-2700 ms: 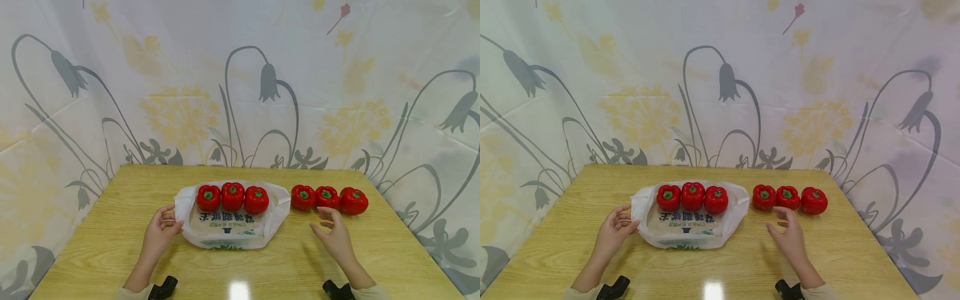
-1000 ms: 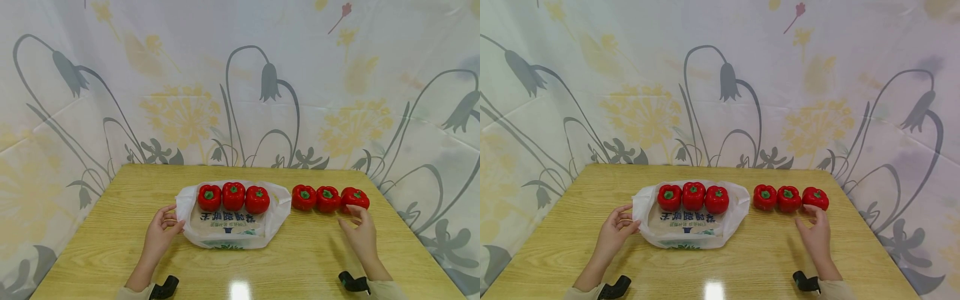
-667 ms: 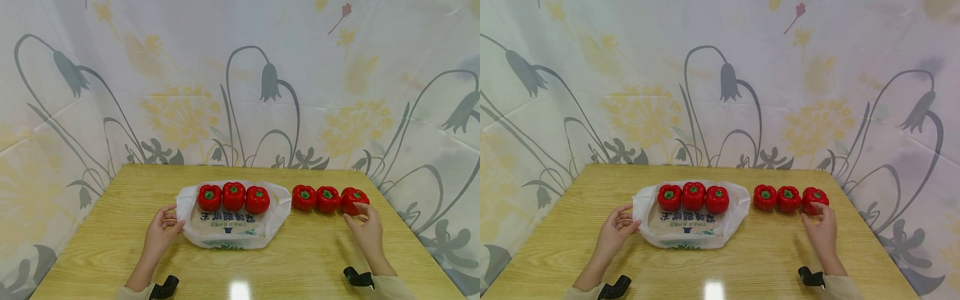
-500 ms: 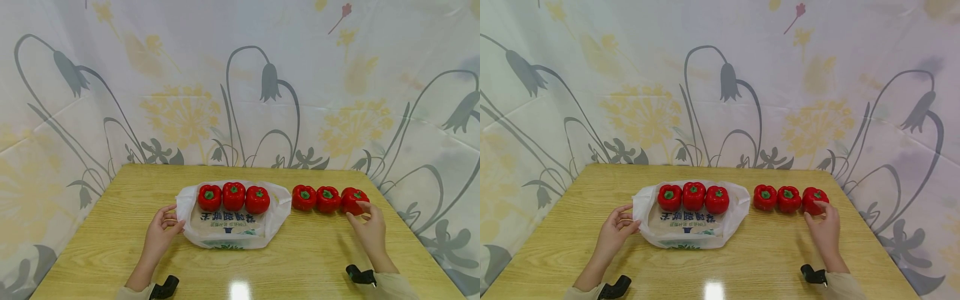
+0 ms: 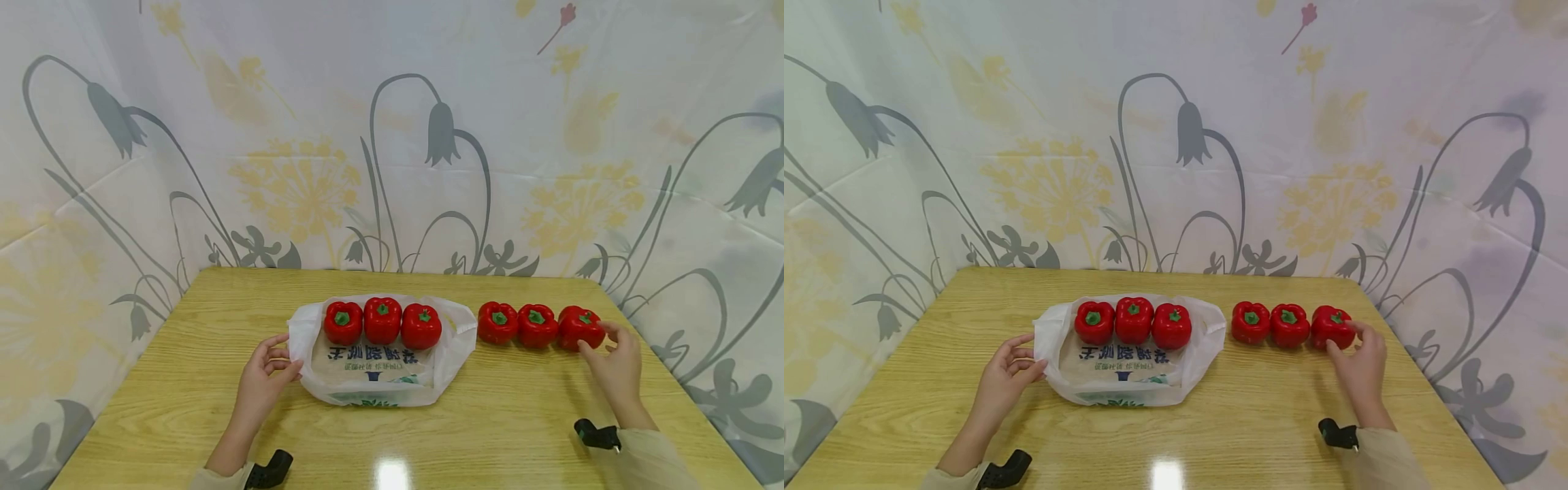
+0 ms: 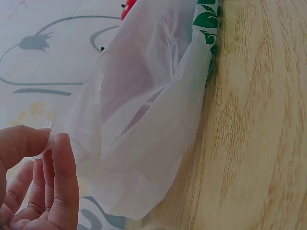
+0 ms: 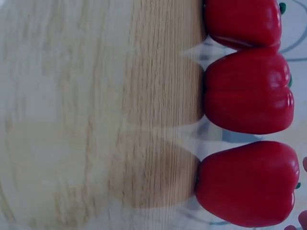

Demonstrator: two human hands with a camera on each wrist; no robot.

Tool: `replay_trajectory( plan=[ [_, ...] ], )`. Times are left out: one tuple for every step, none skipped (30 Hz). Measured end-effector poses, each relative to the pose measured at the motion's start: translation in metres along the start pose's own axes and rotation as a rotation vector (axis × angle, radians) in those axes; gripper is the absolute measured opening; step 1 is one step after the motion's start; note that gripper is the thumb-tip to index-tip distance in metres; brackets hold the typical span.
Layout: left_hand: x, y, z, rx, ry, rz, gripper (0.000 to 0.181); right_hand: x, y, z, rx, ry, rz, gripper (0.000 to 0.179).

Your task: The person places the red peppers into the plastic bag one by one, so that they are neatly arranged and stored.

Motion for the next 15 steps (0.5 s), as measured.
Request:
replay_trajectory(
  plan=[
    [0.0, 0.0, 0.0, -0.001, 0.0, 0.0, 0.049, 0.0, 0.001, 0.001, 0.005, -0.002, -0.006, 0.043],
    [0.0, 0.0, 0.0, -0.002, 0.001, -0.001, 0.049, 0.0, 0.003, 0.003, 0.012, -0.001, -0.015, 0.044],
    [0.0, 0.0, 0.0, -0.002, 0.001, -0.002, 0.049, 0.001, 0.004, 0.005, 0.022, 0.0, -0.025, 0.045],
    [0.001, 0.0, 0.001, -0.002, 0.001, -0.002, 0.049, 0.002, 0.006, 0.007, 0.031, 0.003, -0.037, 0.046],
    [0.001, 0.0, 0.001, -0.002, 0.001, -0.003, 0.049, 0.003, 0.007, 0.008, 0.043, 0.004, -0.049, 0.048],
    [0.001, 0.0, 0.001, -0.002, 0.003, -0.003, 0.049, 0.004, 0.008, 0.01, 0.055, 0.002, -0.062, 0.049],
    [0.001, 0.0, 0.001, -0.002, 0.003, -0.003, 0.049, 0.005, 0.01, 0.012, 0.065, 0.004, -0.073, 0.05],
    [0.001, 0.0, 0.001, 0.0, 0.003, -0.002, 0.049, 0.006, 0.011, 0.014, 0.074, 0.008, -0.084, 0.051],
    [0.001, -0.001, 0.001, 0.0, 0.004, -0.002, 0.049, 0.007, 0.012, 0.016, 0.083, 0.009, -0.095, 0.053],
    [0.001, -0.001, 0.001, 0.002, 0.005, -0.002, 0.049, 0.009, 0.012, 0.017, 0.091, 0.01, -0.106, 0.054],
    [0.001, -0.001, 0.001, 0.003, 0.006, -0.001, 0.049, 0.01, 0.013, 0.019, 0.098, 0.011, -0.114, 0.055],
    [0.001, 0.0, 0.001, 0.005, 0.006, -0.001, 0.049, 0.011, 0.013, 0.02, 0.107, 0.014, -0.124, 0.057],
    [0.0, 0.0, 0.001, 0.006, 0.006, 0.0, 0.05, 0.012, 0.014, 0.022, 0.117, 0.02, -0.133, 0.058],
    [0.0, 0.0, 0.001, 0.008, 0.008, 0.0, 0.05, 0.013, 0.014, 0.024, 0.127, 0.025, -0.142, 0.06],
    [0.0, 0.0, 0.001, 0.01, 0.008, 0.001, 0.05, 0.014, 0.015, 0.026, 0.138, 0.029, -0.149, 0.061]
  ],
)
Point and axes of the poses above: each hand's wrist, its own y-axis towards the middle knuckle, its own x-axis out of the palm, z = x × y, the point moved 10 cm from there along y, towards the middle knuckle, and after that the axes turned 15 degrees about -z, right-handed, at the moved point
